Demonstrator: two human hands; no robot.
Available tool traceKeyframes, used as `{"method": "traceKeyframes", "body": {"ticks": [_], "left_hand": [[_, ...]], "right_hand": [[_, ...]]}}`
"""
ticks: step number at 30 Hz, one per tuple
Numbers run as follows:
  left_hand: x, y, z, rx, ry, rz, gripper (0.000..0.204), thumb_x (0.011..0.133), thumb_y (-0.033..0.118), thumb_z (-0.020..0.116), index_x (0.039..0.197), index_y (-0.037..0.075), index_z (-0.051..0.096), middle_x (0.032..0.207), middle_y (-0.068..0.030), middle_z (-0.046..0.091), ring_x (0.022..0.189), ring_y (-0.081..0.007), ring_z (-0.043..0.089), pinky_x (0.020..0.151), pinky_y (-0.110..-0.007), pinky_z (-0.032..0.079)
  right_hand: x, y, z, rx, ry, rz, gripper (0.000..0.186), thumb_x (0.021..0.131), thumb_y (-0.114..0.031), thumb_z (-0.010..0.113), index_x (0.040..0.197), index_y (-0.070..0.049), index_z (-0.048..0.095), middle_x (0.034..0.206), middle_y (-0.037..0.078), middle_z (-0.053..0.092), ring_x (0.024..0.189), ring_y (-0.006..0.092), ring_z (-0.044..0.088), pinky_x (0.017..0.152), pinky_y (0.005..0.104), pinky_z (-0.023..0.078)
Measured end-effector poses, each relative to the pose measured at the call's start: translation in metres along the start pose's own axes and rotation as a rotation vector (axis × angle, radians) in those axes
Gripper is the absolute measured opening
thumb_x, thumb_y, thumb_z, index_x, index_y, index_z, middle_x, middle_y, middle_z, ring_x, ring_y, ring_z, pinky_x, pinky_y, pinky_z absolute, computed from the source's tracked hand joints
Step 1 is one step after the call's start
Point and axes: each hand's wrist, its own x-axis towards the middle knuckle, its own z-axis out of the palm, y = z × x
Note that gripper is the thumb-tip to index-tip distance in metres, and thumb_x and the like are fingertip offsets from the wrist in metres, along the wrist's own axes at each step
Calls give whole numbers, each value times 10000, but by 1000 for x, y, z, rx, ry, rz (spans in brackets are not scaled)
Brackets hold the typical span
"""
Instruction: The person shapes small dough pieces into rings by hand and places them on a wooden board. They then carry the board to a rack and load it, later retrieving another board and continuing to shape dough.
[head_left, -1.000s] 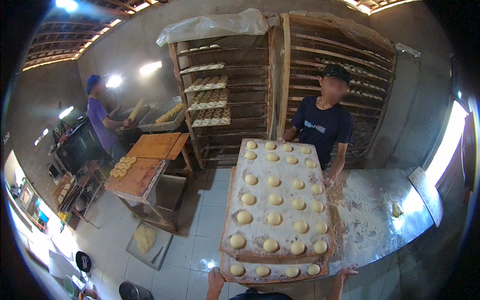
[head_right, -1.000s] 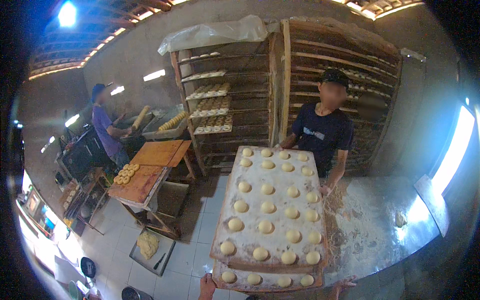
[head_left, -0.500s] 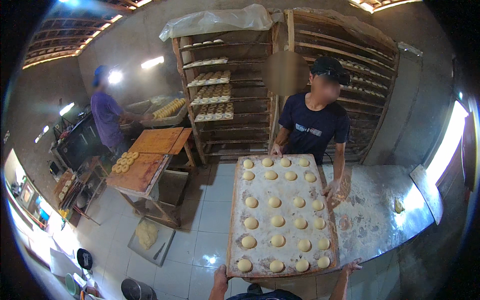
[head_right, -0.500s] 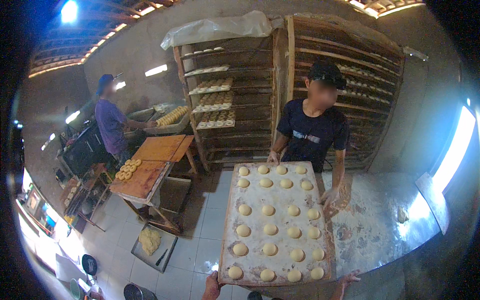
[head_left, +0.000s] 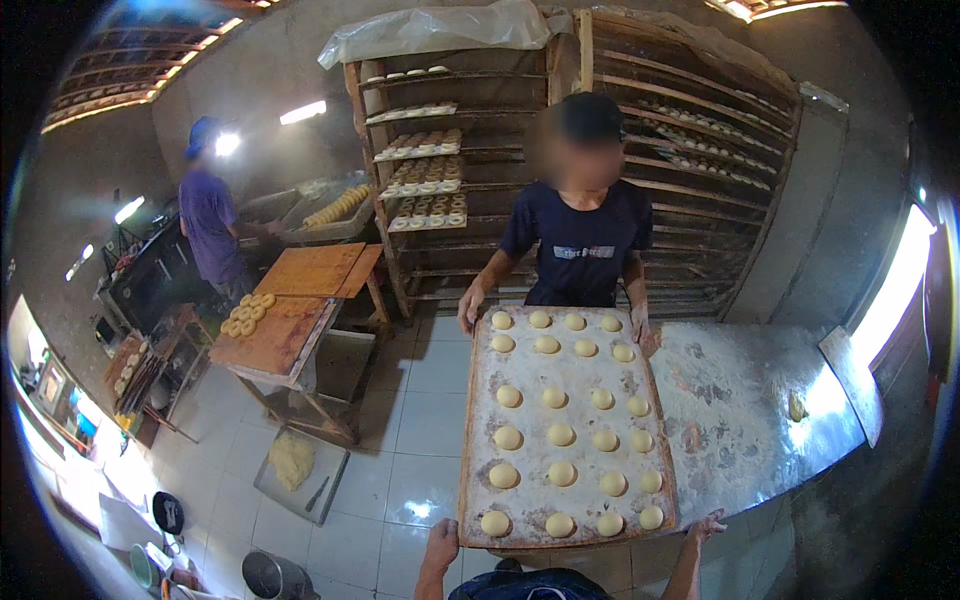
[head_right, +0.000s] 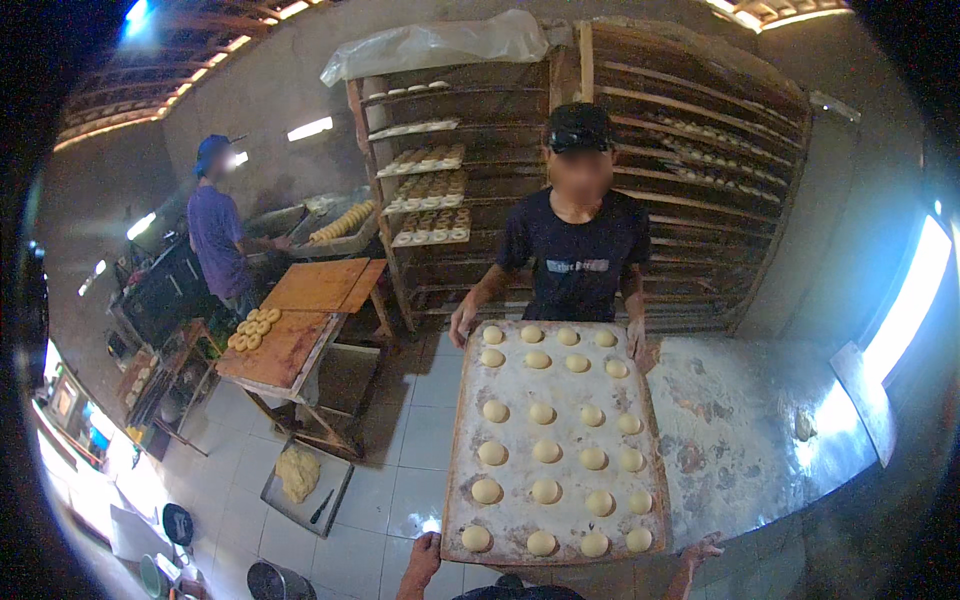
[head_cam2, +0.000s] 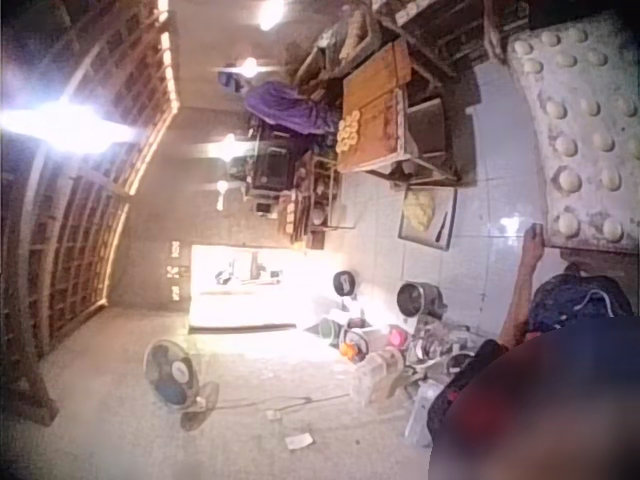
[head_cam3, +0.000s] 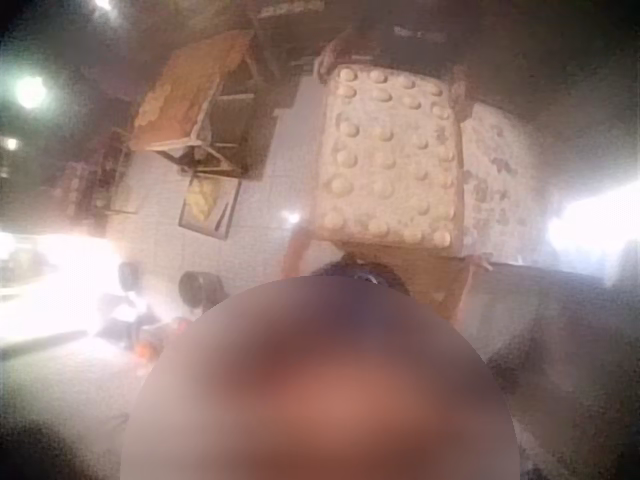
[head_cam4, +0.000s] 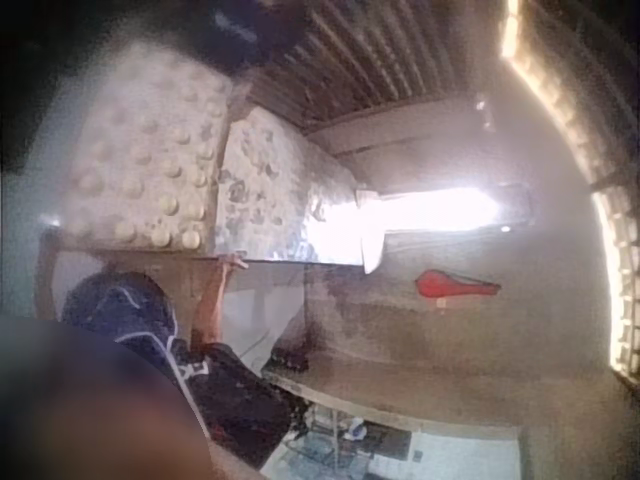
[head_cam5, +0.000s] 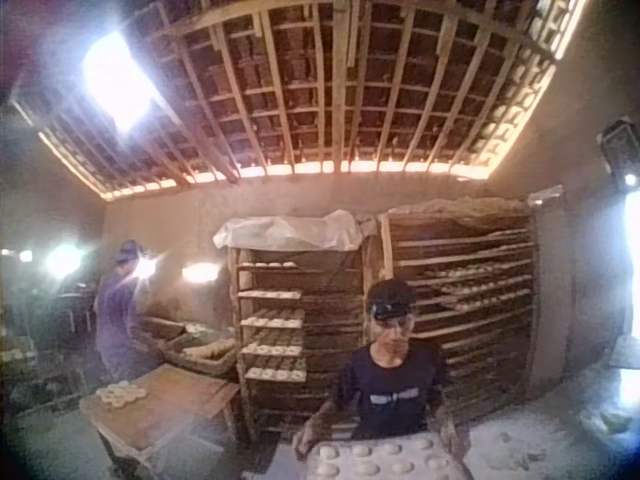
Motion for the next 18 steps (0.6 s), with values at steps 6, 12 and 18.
{"method": "traceKeyframes", "body": {"ticks": [6, 12, 18], "left_hand": [[-8, 29, -12, 182, 4, 55, 366, 1042, 246, 495, 1011, -79, 662, 975, -338, 678, 971, -497, 667, 854, -521, 511], [-7, 18, -7, 70, 23, -2, 369, 1043, 241, 489, 1021, -84, 664, 990, -350, 677, 1001, -516, 660, 873, -534, 513], [-12, 19, -11, 64, -17, -19, 389, 1063, 259, 491, 1088, -88, 664, 993, -289, 717, 936, -402, 693, 852, -463, 527]], "right_hand": [[-28, -41, -31, -518, -136, -151, 703, 1001, -133, 546, 1635, -96, 243, 1483, 287, 458, 1214, 381, 618, 894, 436, 576], [-48, -63, -43, 322, 27, 254, 713, 1042, -367, 583, 1559, -40, 216, 1401, 293, 565, 1118, 444, 673, 904, 506, 594], [-47, -55, -41, 480, -3, 108, 698, 1051, -325, 567, 1548, -47, 163, 1393, 285, 567, 1125, 405, 666, 902, 516, 592]]}}
